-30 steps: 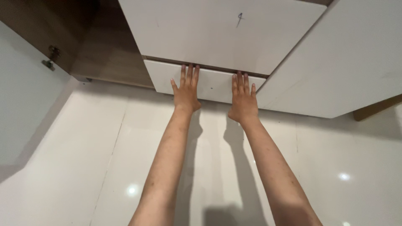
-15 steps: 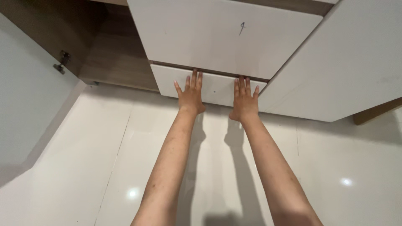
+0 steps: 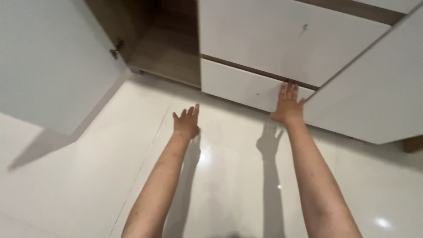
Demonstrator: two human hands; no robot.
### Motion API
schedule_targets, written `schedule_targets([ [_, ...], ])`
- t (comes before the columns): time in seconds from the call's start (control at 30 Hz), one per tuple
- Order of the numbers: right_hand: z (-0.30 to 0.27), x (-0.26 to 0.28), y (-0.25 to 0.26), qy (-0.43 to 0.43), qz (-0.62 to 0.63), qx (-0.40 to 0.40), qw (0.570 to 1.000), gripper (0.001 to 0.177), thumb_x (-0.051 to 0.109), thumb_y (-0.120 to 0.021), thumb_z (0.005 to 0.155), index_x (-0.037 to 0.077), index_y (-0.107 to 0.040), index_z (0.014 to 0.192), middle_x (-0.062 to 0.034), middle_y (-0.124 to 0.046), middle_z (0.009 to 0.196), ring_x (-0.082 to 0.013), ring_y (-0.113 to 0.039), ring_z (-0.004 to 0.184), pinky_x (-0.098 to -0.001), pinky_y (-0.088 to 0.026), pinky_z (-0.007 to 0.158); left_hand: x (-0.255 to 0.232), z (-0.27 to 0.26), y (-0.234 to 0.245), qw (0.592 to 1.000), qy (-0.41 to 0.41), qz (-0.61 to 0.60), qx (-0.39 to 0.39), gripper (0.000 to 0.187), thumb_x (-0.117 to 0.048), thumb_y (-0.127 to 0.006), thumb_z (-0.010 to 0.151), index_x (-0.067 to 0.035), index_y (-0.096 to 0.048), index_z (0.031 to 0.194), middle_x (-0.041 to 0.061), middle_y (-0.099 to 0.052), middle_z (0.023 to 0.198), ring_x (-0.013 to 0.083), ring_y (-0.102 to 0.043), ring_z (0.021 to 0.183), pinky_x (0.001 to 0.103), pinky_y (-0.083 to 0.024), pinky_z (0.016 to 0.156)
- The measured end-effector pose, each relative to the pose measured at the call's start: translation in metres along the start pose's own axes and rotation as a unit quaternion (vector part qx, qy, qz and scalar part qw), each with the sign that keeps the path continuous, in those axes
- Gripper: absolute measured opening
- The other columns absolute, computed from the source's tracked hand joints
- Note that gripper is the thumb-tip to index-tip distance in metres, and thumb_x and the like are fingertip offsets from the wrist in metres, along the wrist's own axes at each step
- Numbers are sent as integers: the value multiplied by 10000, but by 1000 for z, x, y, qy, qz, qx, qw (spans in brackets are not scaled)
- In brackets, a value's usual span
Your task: The person opens and closes multiple doors, drawers, and a window in a bedroom. They manipulate door handles, drawer fronts, and a window latch by hand, then close each item after opening.
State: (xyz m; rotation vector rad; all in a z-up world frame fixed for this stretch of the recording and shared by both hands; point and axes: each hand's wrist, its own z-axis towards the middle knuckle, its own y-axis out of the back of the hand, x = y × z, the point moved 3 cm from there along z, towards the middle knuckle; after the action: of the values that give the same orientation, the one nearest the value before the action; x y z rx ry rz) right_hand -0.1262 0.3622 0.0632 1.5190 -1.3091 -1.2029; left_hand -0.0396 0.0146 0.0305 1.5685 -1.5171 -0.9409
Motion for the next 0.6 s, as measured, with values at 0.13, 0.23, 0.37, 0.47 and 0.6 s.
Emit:
schedule_targets([
  [0.13, 19, -21, -6, 7, 39, 33, 999, 1234, 423, -781, 770, 213, 60, 1648, -75, 120, 1732, -297, 38, 1608, -629, -217, 1224, 70, -34, 11, 997, 53, -18, -45, 903, -219, -610, 950, -209, -39, 1650, 27, -235, 1684, 260, -256, 1535, 597, -232, 1220],
  [0.23, 26, -41, -23, -10, 73, 58, 996, 1069, 297, -719, 832, 273, -74, 1684, -15, 129, 1773, -318, -295, 1530, -639, -209, 1251, 114, -68, 20, 993, 93, -17, -69, 876, -189, -587, 944, -215, -70, 1651, 21, -269, 1669, 248, -275, 1526, 586, -258, 1215],
  [0.37, 32, -29, -53, -36, -22, 75, 996, 765, 430, -669, 919, 269, -353, 1597, -86, -69, 1721, -339, -301, 1530, -636, -238, 1215, 171, -118, 38, 982, 131, -8, -134, 825, -227, -569, 951, -199, -103, 1631, 35, -284, 1644, 248, -290, 1499, 573, -295, 1185],
  [0.47, 39, 4, -44, -2, -33, 112, 993, 622, 325, -606, 955, 261, -455, 1555, -40, -173, 1738, -315, -380, 1510, -614, -291, 1215, 205, -160, 51, 965, 165, -26, -203, 803, -201, -587, 933, -185, -179, 1624, 13, -354, 1614, 234, -345, 1478, 577, -349, 1145],
  [0.6, 37, 97, 10, 110, -19, 48, 993, 629, 296, -599, 936, 249, -472, 1550, -53, -436, 1624, -276, -457, 1473, -513, -397, 1191, 240, -213, 62, 932, 192, -17, -308, 751, -192, -627, 895, -166, -297, 1569, 14, -436, 1537, 227, -395, 1435, 557, -384, 1116],
])
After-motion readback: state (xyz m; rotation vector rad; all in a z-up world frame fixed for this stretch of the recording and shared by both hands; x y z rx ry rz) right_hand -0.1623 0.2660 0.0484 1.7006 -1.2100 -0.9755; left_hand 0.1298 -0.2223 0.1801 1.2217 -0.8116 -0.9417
